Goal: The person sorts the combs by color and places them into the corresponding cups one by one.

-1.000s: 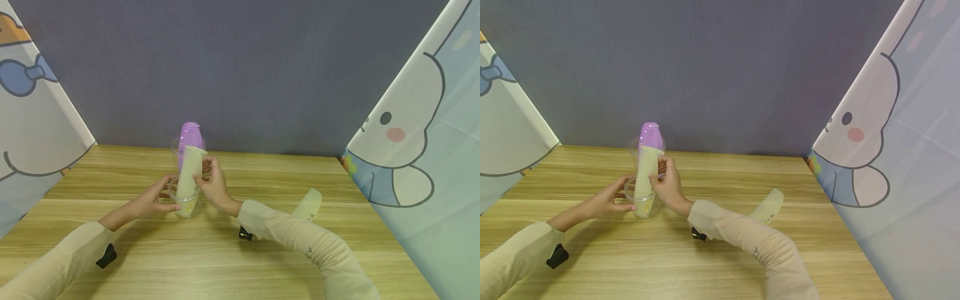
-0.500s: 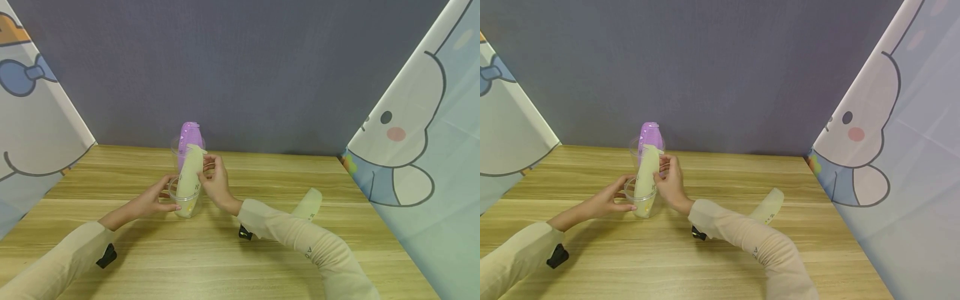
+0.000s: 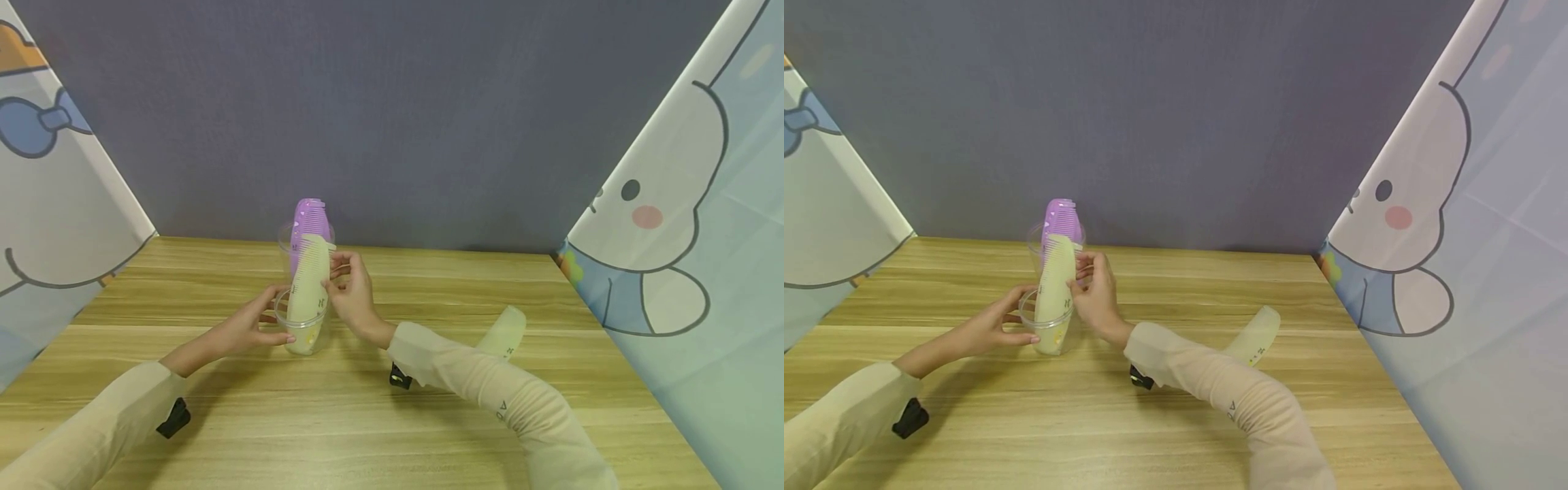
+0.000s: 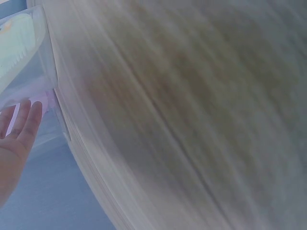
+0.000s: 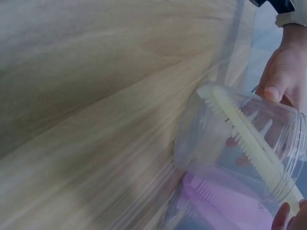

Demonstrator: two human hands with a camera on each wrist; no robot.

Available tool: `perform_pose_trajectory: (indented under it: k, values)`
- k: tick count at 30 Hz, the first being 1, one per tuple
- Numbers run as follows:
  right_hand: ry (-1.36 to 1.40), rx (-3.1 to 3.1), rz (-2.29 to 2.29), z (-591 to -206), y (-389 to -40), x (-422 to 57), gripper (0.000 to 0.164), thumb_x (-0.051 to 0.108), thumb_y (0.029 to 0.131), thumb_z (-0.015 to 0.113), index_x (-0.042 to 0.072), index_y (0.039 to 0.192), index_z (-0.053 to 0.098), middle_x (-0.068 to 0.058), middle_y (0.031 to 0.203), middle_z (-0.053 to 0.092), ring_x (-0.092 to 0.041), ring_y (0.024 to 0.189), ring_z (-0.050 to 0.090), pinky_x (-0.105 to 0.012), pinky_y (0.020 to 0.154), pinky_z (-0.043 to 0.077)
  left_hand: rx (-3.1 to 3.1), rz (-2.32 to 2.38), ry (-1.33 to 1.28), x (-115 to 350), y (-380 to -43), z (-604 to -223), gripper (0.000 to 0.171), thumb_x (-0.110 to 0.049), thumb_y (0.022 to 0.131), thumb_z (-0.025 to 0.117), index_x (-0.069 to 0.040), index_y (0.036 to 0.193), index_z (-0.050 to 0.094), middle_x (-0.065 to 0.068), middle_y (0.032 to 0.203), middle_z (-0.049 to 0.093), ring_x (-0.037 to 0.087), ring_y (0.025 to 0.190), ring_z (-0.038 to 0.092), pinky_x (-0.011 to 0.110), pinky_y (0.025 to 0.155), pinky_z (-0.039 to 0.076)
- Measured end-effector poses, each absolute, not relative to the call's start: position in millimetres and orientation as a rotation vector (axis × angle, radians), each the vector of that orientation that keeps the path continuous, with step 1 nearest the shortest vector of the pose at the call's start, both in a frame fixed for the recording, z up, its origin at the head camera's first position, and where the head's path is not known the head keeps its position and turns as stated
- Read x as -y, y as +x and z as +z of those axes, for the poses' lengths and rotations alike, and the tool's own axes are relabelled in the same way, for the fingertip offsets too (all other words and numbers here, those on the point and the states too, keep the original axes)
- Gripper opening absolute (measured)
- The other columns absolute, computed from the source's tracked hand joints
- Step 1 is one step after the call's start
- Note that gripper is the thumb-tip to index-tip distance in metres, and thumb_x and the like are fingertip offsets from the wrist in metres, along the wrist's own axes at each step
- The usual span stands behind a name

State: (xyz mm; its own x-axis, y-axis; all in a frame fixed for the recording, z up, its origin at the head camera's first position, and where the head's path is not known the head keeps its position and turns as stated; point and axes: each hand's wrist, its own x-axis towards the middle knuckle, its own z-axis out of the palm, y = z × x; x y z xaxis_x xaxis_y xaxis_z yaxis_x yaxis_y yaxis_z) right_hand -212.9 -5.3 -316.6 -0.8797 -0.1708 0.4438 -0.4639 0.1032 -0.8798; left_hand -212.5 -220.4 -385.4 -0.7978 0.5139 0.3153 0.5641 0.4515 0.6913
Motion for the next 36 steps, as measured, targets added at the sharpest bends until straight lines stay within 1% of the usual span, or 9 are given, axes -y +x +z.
perform_pose_trajectory:
  k: [3,7,9,14,16,22,28,33,36]
  values:
    - [0.642,2.15,1.87,-317.6,-214.7,4.8,0.041,-0.016,0.078,0.058,-0.01,0.115,0.043,-0.029,0.106,0.05,-0.041,0.093,0.053,-0.037,0.073,0.053,2.623,-1.288,-0.976,220.5,-212.6,-385.4,0.075,-0.015,0.074,0.076,-0.002,0.133,0.031,0.018,0.119,0.052,0.035,0.103,0.055,0.043,0.079,0.055]
    - [0.657,2.155,1.89,-317.6,-216.5,3.6,0.042,-0.016,0.078,0.058,-0.011,0.116,0.042,-0.03,0.106,0.049,-0.042,0.094,0.052,-0.042,0.074,0.052,2.624,-1.288,-0.977,220.6,-212.5,-385.0,0.075,-0.015,0.074,0.076,-0.002,0.133,0.03,0.018,0.119,0.051,0.035,0.103,0.055,0.043,0.079,0.055]
    - [0.675,2.158,1.89,-317.7,-216.9,2.7,0.042,-0.015,0.078,0.058,-0.011,0.116,0.041,-0.031,0.106,0.049,-0.043,0.094,0.052,-0.038,0.072,0.051,2.626,-1.288,-0.976,220.6,-212.3,-384.9,0.075,-0.015,0.074,0.076,-0.003,0.134,0.03,0.018,0.119,0.051,0.035,0.103,0.054,0.043,0.079,0.055]
    - [0.735,2.166,1.867,-317.7,-215.7,-1.1,0.041,-0.014,0.079,0.058,-0.012,0.116,0.04,-0.031,0.105,0.049,-0.044,0.094,0.051,-0.019,0.067,0.046,2.648,-1.295,-0.957,221.5,-212.2,-385.7,0.076,-0.016,0.076,0.075,-0.004,0.135,0.029,0.019,0.12,0.051,0.036,0.104,0.054,0.044,0.08,0.054]
    - [0.758,2.17,1.854,-317.6,-214.8,-3.3,0.041,-0.013,0.079,0.058,-0.013,0.116,0.04,-0.031,0.105,0.049,-0.045,0.094,0.051,-0.017,0.066,0.045,2.656,-1.3,-0.951,222.0,-212.3,-386.1,0.077,-0.017,0.076,0.074,-0.005,0.136,0.028,0.019,0.122,0.05,0.036,0.105,0.054,0.045,0.08,0.053]
    - [0.774,2.207,1.846,-320.3,-216.8,-10.9,0.041,-0.012,0.08,0.059,-0.013,0.116,0.041,-0.03,0.106,0.05,-0.045,0.095,0.052,-0.025,0.07,0.049,2.665,-1.298,-0.943,222.2,-212.4,-386.4,0.077,-0.018,0.076,0.074,-0.005,0.136,0.028,0.019,0.123,0.049,0.035,0.106,0.053,0.045,0.082,0.053]
    - [0.789,2.252,1.825,-338.8,-235.1,-23.6,0.039,-0.008,0.08,0.062,-0.009,0.115,0.044,-0.029,0.107,0.052,-0.042,0.096,0.052,-0.043,0.075,0.051,2.67,-1.294,-0.93,222.3,-212.1,-386.1,0.076,-0.018,0.076,0.074,-0.005,0.135,0.029,0.02,0.122,0.049,0.035,0.105,0.053,0.042,0.082,0.053]
    - [0.801,2.318,1.725,-348.7,-246.4,-42.0,0.037,-0.003,0.081,0.064,-0.002,0.114,0.046,-0.021,0.106,0.054,-0.034,0.096,0.055,-0.042,0.076,0.052,2.667,-1.296,-0.932,222.1,-212.2,-386.2,0.077,-0.018,0.076,0.075,-0.003,0.135,0.029,0.02,0.122,0.05,0.036,0.105,0.054,0.041,0.082,0.054]
    - [0.801,2.347,1.696,-350.9,-250.7,-56.5,0.036,-0.002,0.082,0.064,0.0,0.114,0.047,-0.019,0.107,0.054,-0.032,0.095,0.055,-0.042,0.076,0.051,2.665,-1.297,-0.932,221.9,-212.1,-386.0,0.076,-0.018,0.075,0.075,-0.003,0.134,0.03,0.02,0.121,0.05,0.036,0.104,0.055,0.04,0.082,0.054]
